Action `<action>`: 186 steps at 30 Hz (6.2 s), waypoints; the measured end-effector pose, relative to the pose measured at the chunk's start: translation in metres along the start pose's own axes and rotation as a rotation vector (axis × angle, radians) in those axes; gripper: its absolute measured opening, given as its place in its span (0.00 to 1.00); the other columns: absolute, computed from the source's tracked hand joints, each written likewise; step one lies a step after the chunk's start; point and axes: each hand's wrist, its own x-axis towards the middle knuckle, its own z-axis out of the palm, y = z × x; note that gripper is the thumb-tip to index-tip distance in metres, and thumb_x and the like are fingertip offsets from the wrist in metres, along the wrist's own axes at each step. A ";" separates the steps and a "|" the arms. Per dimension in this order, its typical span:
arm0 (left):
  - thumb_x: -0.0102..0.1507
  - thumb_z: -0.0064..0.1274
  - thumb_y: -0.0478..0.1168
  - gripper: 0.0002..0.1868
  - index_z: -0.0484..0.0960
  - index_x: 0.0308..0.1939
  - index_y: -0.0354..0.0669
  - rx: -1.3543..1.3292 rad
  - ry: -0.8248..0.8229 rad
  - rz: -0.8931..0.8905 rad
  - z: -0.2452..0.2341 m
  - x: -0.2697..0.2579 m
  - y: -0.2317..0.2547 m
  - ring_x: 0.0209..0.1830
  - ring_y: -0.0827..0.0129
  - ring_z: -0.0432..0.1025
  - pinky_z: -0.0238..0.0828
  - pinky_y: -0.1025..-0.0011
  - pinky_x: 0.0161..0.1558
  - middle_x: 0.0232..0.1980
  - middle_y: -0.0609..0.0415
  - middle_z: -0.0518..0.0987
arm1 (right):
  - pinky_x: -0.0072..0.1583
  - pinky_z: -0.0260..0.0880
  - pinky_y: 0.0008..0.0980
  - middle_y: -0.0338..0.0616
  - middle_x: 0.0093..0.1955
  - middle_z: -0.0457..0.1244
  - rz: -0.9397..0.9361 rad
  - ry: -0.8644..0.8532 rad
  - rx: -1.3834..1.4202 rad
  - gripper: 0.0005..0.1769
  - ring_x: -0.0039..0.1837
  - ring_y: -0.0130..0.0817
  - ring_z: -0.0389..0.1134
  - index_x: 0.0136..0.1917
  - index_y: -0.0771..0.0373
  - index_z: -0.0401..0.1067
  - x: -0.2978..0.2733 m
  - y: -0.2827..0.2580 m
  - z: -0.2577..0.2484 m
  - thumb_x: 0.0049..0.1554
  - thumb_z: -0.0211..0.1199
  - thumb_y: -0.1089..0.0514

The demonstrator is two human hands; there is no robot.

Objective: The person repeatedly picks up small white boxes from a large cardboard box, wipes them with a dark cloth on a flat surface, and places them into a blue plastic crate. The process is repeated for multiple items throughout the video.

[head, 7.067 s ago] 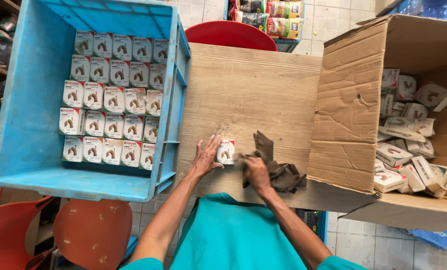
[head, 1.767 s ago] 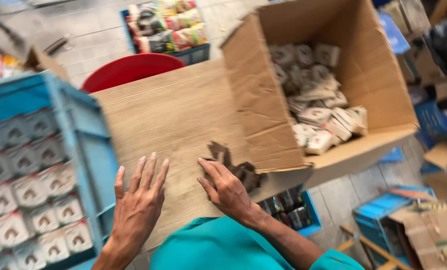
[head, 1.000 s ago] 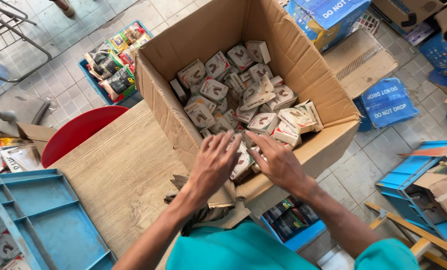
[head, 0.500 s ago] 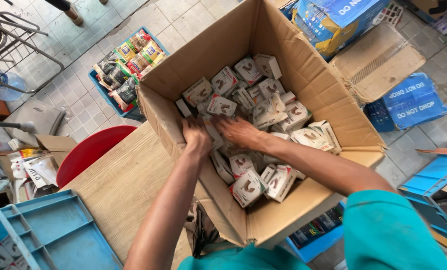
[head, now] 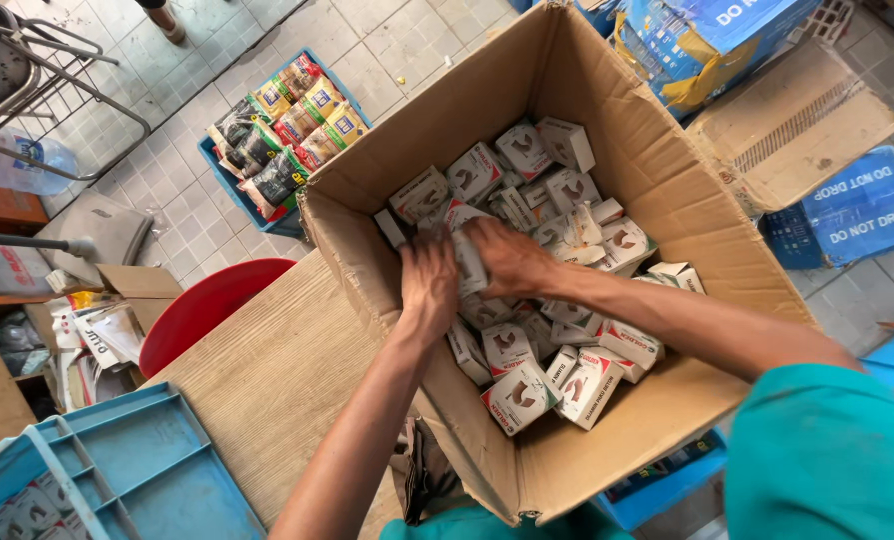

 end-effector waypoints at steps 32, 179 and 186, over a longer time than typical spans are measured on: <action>0.36 0.71 0.48 0.66 0.54 0.74 0.33 -0.482 0.392 0.084 -0.043 -0.357 -0.128 0.61 0.50 0.67 0.56 0.52 0.66 0.64 0.35 0.67 | 0.56 0.73 0.59 0.56 0.73 0.45 0.101 -0.028 0.273 0.61 0.57 0.67 0.66 0.78 0.59 0.44 -0.111 -0.391 -0.026 0.35 0.71 0.66; 0.46 0.64 0.55 0.57 0.54 0.76 0.49 -1.064 0.163 -0.509 0.248 -0.489 -0.093 0.77 0.58 0.53 0.33 0.39 0.71 0.75 0.50 0.61 | 0.64 0.67 0.37 0.51 0.70 0.59 -0.143 0.038 0.220 0.23 0.67 0.47 0.63 0.70 0.62 0.63 -0.154 -0.405 0.295 0.61 0.52 0.65; 0.45 0.67 0.53 0.60 0.51 0.76 0.52 -1.090 0.124 -0.523 0.241 -0.485 -0.097 0.77 0.59 0.53 0.34 0.41 0.72 0.76 0.51 0.60 | 0.58 0.71 0.36 0.44 0.55 0.68 0.095 -0.079 0.294 0.17 0.59 0.42 0.70 0.60 0.55 0.72 -0.156 -0.357 0.245 0.60 0.51 0.65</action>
